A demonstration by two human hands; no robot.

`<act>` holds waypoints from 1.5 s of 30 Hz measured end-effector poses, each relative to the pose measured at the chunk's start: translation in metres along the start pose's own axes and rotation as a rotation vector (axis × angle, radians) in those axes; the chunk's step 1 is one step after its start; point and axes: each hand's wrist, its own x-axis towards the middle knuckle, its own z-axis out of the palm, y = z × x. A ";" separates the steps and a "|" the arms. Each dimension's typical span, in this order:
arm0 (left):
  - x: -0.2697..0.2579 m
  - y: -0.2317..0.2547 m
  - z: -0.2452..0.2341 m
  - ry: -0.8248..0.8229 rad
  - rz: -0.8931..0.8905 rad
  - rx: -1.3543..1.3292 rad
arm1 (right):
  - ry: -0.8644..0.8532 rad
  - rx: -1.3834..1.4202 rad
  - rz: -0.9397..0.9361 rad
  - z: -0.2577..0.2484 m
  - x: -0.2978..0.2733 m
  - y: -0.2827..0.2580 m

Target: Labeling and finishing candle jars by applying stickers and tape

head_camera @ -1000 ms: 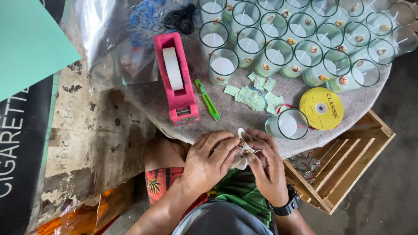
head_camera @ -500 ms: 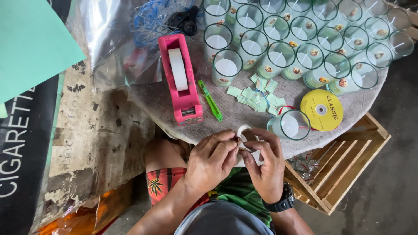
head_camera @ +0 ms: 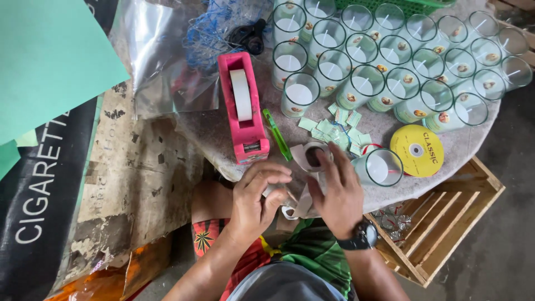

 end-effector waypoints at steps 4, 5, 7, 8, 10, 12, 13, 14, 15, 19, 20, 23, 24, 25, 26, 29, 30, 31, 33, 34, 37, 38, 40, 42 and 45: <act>0.000 0.003 -0.001 -0.138 0.001 -0.010 | 0.049 0.215 -0.017 -0.037 -0.003 -0.023; -0.001 0.002 0.001 -0.171 0.015 -0.051 | -0.054 0.562 0.132 -0.044 -0.004 -0.028; 0.001 0.001 0.006 -0.216 0.035 -0.104 | -0.146 0.899 0.291 -0.046 -0.009 -0.031; 0.003 0.002 0.009 -0.253 0.043 -0.111 | -0.265 1.309 0.435 -0.041 -0.014 -0.028; 0.005 0.002 0.011 -0.293 0.056 -0.121 | -0.377 1.714 0.583 -0.036 -0.020 -0.023; 0.007 0.003 0.011 -0.308 0.003 -0.115 | -0.429 1.826 0.776 -0.036 -0.024 -0.020; 0.006 0.001 0.011 -0.309 0.002 -0.115 | -0.428 1.826 0.777 -0.036 -0.023 -0.020; 0.004 -0.001 0.011 -0.283 -0.018 -0.120 | -0.293 1.642 0.648 -0.036 -0.023 -0.020; 0.003 -0.002 0.011 -0.257 -0.039 -0.125 | -0.165 1.453 0.522 -0.036 -0.023 -0.021; -0.003 0.008 0.016 -0.228 -0.162 -0.143 | 0.030 1.078 0.439 -0.040 -0.025 -0.022; -0.003 0.011 0.018 -0.262 -0.184 -0.196 | 0.062 0.981 0.405 -0.042 -0.023 -0.024; -0.004 0.019 0.024 -0.286 -0.224 -0.241 | 0.080 0.792 0.341 -0.044 -0.024 -0.021; -0.003 0.020 0.026 -0.277 -0.239 -0.233 | 0.070 0.700 0.311 -0.044 -0.026 -0.018; -0.002 0.020 0.024 -0.279 -0.238 -0.234 | 0.073 0.698 0.311 -0.045 -0.027 -0.014; -0.001 0.020 0.023 -0.231 -0.216 -0.205 | 0.228 0.546 0.309 -0.045 -0.029 -0.009; 0.002 0.022 0.015 -0.173 -0.201 -0.157 | 0.447 0.286 0.257 -0.048 -0.030 0.026; 0.003 0.023 0.011 -0.162 -0.209 -0.136 | 0.509 0.181 0.207 -0.050 -0.030 0.041; 0.004 0.026 0.011 -0.167 -0.206 -0.138 | 0.513 0.178 0.210 -0.054 -0.029 0.045; 0.007 0.029 0.012 -0.188 -0.214 -0.132 | 0.145 0.104 0.154 -0.063 -0.027 0.055; 0.010 0.031 0.015 -0.190 -0.207 -0.134 | 0.152 0.101 0.153 -0.054 -0.031 0.063; 0.018 0.035 0.024 -0.232 -0.181 -0.209 | 0.002 -0.108 0.178 -0.039 -0.037 0.077; 0.022 0.036 0.027 -0.253 -0.150 -0.207 | 0.015 0.063 0.256 -0.040 -0.032 0.075; 0.026 0.036 0.034 -0.276 -0.114 -0.204 | 0.033 0.237 0.330 -0.043 -0.028 0.070; 0.027 0.034 0.041 -0.328 -0.131 -0.213 | 0.076 0.799 0.681 -0.049 -0.028 0.063; 0.026 0.029 0.056 -0.320 -0.195 -0.276 | 0.146 1.434 0.644 -0.043 -0.027 0.051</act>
